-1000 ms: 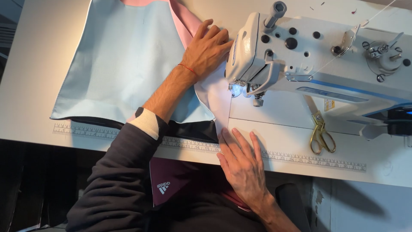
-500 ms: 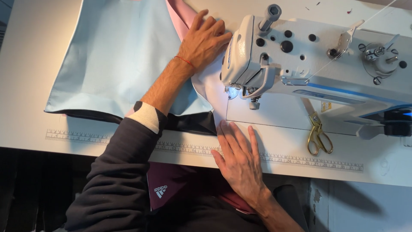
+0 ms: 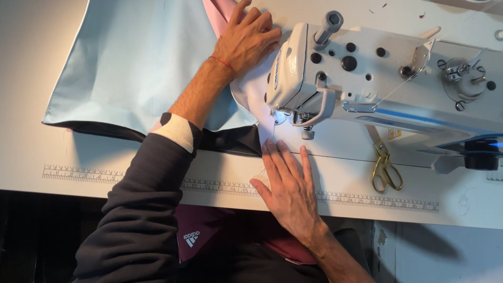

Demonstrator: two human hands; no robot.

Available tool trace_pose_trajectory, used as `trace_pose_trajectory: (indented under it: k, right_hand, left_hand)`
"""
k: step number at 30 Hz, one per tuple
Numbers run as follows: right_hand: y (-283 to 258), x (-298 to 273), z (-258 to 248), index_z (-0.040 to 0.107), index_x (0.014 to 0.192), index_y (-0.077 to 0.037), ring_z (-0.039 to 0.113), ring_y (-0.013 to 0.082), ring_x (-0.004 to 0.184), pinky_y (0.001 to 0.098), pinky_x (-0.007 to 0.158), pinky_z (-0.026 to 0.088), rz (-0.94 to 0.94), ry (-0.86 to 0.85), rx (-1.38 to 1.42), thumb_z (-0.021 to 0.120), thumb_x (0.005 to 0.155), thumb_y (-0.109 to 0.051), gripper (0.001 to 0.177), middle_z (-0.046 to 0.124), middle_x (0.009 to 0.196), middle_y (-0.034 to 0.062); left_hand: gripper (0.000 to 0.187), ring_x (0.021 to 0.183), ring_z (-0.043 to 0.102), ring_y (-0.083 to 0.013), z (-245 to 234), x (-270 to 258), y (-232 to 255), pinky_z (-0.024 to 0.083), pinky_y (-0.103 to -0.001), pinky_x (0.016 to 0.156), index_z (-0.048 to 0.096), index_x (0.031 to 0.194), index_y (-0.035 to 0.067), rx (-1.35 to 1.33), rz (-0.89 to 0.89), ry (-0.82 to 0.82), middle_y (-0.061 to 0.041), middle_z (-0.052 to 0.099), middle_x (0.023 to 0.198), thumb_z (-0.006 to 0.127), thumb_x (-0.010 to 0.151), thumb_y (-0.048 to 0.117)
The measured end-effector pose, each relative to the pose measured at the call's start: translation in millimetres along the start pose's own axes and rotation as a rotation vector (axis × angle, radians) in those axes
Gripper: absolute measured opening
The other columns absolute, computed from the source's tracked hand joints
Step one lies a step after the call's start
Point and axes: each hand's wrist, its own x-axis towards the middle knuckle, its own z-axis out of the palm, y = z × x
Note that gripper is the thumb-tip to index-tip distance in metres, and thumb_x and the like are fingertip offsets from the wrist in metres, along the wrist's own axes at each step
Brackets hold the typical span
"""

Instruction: Sew pieces of leather together to assemble a bag using a sewing machine and scissors.

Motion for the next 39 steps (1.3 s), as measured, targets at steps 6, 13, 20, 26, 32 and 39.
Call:
trace_pose_trajectory:
  k: [6, 13, 20, 26, 32, 39]
  right_hand:
    - [3.7, 9.1, -0.5, 0.048, 0.147, 0.004, 0.040, 0.0307, 0.145, 0.0587, 0.122, 0.018, 0.007, -0.017, -0.026, 0.059, 0.097, -0.047, 0.072, 0.048, 0.154, 0.0145]
    - [10.8, 17.6, 4.8, 0.047, 0.147, 0.002, 0.040, 0.0302, 0.145, 0.0595, 0.119, 0.022, 0.029, -0.040, -0.053, 0.060, 0.095, -0.052, 0.076, 0.049, 0.153, 0.0134]
    - [16.6, 23.9, 8.5, 0.048, 0.150, -0.002, 0.038, 0.0321, 0.145, 0.0593, 0.111, 0.029, 0.046, -0.016, -0.092, 0.060, 0.095, -0.053, 0.076, 0.047, 0.156, 0.0096]
    - [10.5, 25.5, 5.5, 0.057, 0.139, -0.004, 0.041, 0.0355, 0.135, 0.0590, 0.107, 0.032, 0.067, 0.031, -0.148, 0.061, 0.095, -0.054, 0.067, 0.048, 0.140, 0.0151]
    - [7.2, 25.7, 8.7, 0.061, 0.135, -0.002, 0.044, 0.0337, 0.127, 0.0561, 0.103, 0.034, 0.029, 0.066, -0.203, 0.062, 0.096, -0.053, 0.064, 0.050, 0.131, 0.0138]
    - [2.9, 22.8, 8.6, 0.063, 0.132, 0.000, 0.046, 0.0307, 0.122, 0.0508, 0.099, 0.036, 0.019, 0.101, -0.218, 0.064, 0.094, -0.049, 0.062, 0.054, 0.130, 0.0135]
  left_hand:
    - [0.017, 0.104, 0.054, -0.0202, -0.1, 4.8, -6.7, 0.039, -0.044, 0.106, 0.064, 0.097, 0.020, -0.064, -0.009, -0.001, 0.000, 0.056, 0.103, 0.075, 0.101, 0.033]
    - [0.019, 0.104, 0.053, -0.0205, 4.3, 11.5, -15.5, 0.041, -0.044, 0.096, 0.065, 0.103, 0.019, -0.100, -0.021, -0.007, -0.001, 0.056, 0.102, 0.074, 0.103, 0.036]
    - [0.019, 0.107, 0.056, -0.0208, 14.6, 16.6, -23.9, 0.043, -0.043, 0.092, 0.062, 0.100, 0.017, -0.058, 0.012, 0.017, -0.001, 0.058, 0.105, 0.072, 0.104, 0.034]
    - [0.013, 0.106, 0.060, -0.0239, -24.9, 24.7, -36.3, 0.047, -0.040, 0.094, 0.061, 0.106, 0.010, -0.201, 0.031, 0.044, -0.003, 0.062, 0.104, 0.066, 0.108, 0.022]
    - [0.014, 0.099, 0.061, -0.0318, -122.6, 3.5, -41.4, 0.049, -0.046, 0.094, 0.060, 0.110, 0.003, -0.419, -0.098, -0.265, -0.012, 0.063, 0.101, 0.059, 0.112, 0.017]
    - [0.017, 0.124, 0.064, -0.0220, -128.4, -42.8, -16.7, 0.041, -0.040, 0.116, 0.065, 0.108, 0.008, -0.075, 0.140, -0.133, -0.007, 0.073, 0.129, 0.059, 0.102, 0.022]
